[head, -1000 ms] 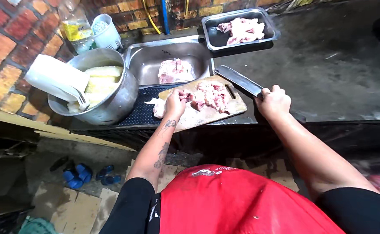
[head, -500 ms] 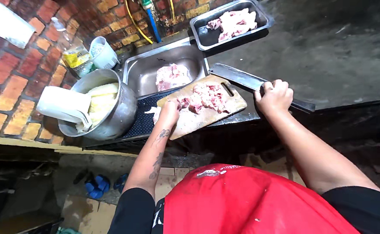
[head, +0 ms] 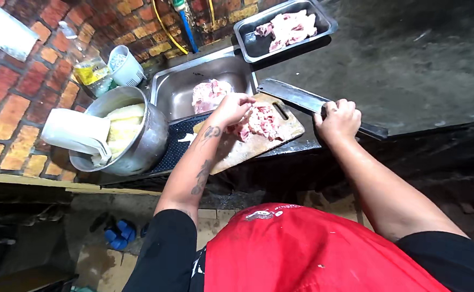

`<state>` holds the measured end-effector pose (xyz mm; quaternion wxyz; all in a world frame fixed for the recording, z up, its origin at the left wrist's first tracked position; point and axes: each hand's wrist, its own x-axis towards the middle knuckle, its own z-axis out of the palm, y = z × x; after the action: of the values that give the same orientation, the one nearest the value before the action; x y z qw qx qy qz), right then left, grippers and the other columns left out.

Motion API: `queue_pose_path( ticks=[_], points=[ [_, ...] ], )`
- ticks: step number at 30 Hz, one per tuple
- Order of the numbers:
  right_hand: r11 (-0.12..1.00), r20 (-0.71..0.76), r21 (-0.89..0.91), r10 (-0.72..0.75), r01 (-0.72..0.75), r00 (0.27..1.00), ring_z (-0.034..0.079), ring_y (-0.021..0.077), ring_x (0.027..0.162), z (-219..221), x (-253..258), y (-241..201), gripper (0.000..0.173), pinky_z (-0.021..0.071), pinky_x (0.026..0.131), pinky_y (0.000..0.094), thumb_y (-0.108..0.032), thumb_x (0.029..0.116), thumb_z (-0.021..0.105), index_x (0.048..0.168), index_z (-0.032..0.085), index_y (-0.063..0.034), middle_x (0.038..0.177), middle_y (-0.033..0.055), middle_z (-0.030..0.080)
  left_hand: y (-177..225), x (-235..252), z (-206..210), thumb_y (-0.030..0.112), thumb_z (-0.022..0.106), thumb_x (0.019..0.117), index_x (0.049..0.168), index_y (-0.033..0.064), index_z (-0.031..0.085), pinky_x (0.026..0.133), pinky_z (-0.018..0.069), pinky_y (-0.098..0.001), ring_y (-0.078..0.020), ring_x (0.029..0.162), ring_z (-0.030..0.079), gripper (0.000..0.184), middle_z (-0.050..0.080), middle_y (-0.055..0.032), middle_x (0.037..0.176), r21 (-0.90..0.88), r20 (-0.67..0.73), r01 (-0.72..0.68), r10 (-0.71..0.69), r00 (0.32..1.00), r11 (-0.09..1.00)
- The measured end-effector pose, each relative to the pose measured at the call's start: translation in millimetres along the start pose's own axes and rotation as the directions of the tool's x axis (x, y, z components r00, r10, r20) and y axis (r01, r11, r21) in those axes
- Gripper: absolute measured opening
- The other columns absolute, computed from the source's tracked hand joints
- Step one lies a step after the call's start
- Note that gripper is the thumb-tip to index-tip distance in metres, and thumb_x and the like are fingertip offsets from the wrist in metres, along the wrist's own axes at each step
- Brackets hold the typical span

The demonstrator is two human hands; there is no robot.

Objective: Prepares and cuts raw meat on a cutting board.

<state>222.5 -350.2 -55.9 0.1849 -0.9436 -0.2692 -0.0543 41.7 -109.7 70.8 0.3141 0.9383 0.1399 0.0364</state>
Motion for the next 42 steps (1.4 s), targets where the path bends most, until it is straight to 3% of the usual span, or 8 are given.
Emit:
queue_pose_path(
  ticks=[5, 13, 18, 28, 31, 33, 36, 42],
  points=[
    [1.0, -0.01, 0.013, -0.005, 0.005, 1.0, 0.056, 0.052, 0.122, -1, 0, 0, 0.04, 0.0456, 0.09, 0.0667, -0.032, 0.1009, 0.061, 0.119, 0.066, 0.0038, 0.125, 0.032, 0.061, -13, 17, 8, 0.004, 0.074, 0.0867, 0.116, 0.0006, 0.072, 0.095, 0.0548, -0.0508, -0.0307, 0.102, 0.071, 0.03, 0.073, -0.0171, 0.111, 0.27, -0.063, -0.008, 0.026, 0.998, 0.963],
    [0.999, 0.005, 0.02, -0.026, 0.026, 1.0, 0.055, 0.0539, 0.122, -2, 0, 2, 0.041, 0.0461, 0.088, 0.069, -0.032, 0.1009, 0.059, 0.118, 0.065, 0.0047, 0.125, 0.0338, 0.06, -42, -31, 41, 0.06, 0.076, 0.0839, 0.132, 0.0082, 0.066, 0.099, 0.0502, -0.0646, -0.04, 0.116, 0.065, 0.071, 0.069, -0.0208, 0.122, 0.341, -0.03, 0.312, -0.321, 0.947, 0.887],
    [1.0, 0.0, 0.01, -0.018, 0.018, 1.0, 0.056, 0.0544, 0.121, -4, 0, 1, 0.04, 0.0462, 0.087, 0.0679, -0.03, 0.1004, 0.06, 0.116, 0.064, 0.0061, 0.124, 0.0344, 0.06, -28, -39, 75, 0.045, 0.078, 0.0813, 0.117, 0.0074, 0.071, 0.1, 0.0492, -0.0585, -0.0379, 0.117, 0.063, 0.053, 0.068, -0.0185, 0.119, 0.324, -0.177, 0.389, -0.349, 0.92, 0.862],
    [0.999, -0.033, -0.02, -0.036, 0.036, 0.999, 0.059, 0.0491, 0.12, 0, 3, 5, 0.039, 0.0485, 0.088, 0.0638, -0.032, 0.1011, 0.06, 0.117, 0.066, 0.0037, 0.123, 0.0302, 0.062, 6, 66, -25, 0.035, 0.063, 0.1021, 0.119, -0.0042, 0.063, 0.077, 0.0599, -0.0379, -0.0182, 0.08, 0.068, 0.042, 0.069, -0.0128, 0.095, -0.421, -0.176, 0.177, -0.271, 0.946, 0.89],
    [1.0, -0.031, -0.011, -0.008, 0.008, 0.999, 0.059, 0.0487, 0.119, -2, 2, 2, 0.038, 0.049, 0.088, 0.0639, -0.032, 0.0991, 0.064, 0.117, 0.068, 0.0023, 0.123, 0.029, 0.062, 56, 121, -67, 0.052, 0.058, 0.1025, 0.154, 0.0074, 0.037, 0.09, 0.0591, -0.0448, -0.0262, 0.113, 0.066, 0.071, 0.059, -0.0191, 0.135, -0.522, -0.318, 0.13, -0.334, 0.887, 0.843],
    [1.0, -0.011, -0.016, 0.016, -0.016, 1.0, 0.058, 0.0471, 0.121, -4, 3, 1, 0.039, 0.049, 0.089, 0.0628, -0.033, 0.0989, 0.065, 0.117, 0.069, 0.0009, 0.124, 0.0273, 0.063, 78, 130, -82, 0.052, 0.06, 0.1009, 0.162, 0.0153, 0.027, 0.103, 0.0526, -0.0546, -0.0336, 0.138, 0.051, 0.079, 0.041, -0.0205, 0.158, -0.473, -0.401, 0.099, -0.314, 0.86, 0.875],
    [0.999, 0.004, -0.033, 0.007, -0.007, 1.0, 0.06, 0.0467, 0.119, -3, 3, 0, 0.037, 0.0498, 0.086, 0.0625, -0.033, 0.0982, 0.066, 0.115, 0.069, -0.0003, 0.12, 0.0268, 0.064, 80, 95, -80, 0.037, 0.064, 0.1008, 0.145, 0.0073, 0.053, 0.103, 0.05, -0.0476, -0.0299, 0.129, 0.057, 0.054, 0.055, -0.0194, 0.143, -0.154, -0.446, 0.028, -0.095, 0.89, 0.988],
    [0.998, 0.219, 0.068, -0.001, -0.015, 0.976, 0.058, 0.0547, 0.122, -32, 11, 1, 0.044, 0.0483, 0.091, 0.0729, -0.029, 0.1001, 0.066, 0.138, 0.062, -0.0063, 0.129, 0.0329, 0.061, -2, -29, -87, 0.008, 0.065, 0.0973, 0.137, 0.0025, 0.061, 0.104, 0.0473, -0.0551, -0.0357, 0.122, 0.062, 0.041, 0.063, -0.0202, 0.135, 0.334, 0.133, 0.139, -0.192, 0.972, 0.932]
  ],
)
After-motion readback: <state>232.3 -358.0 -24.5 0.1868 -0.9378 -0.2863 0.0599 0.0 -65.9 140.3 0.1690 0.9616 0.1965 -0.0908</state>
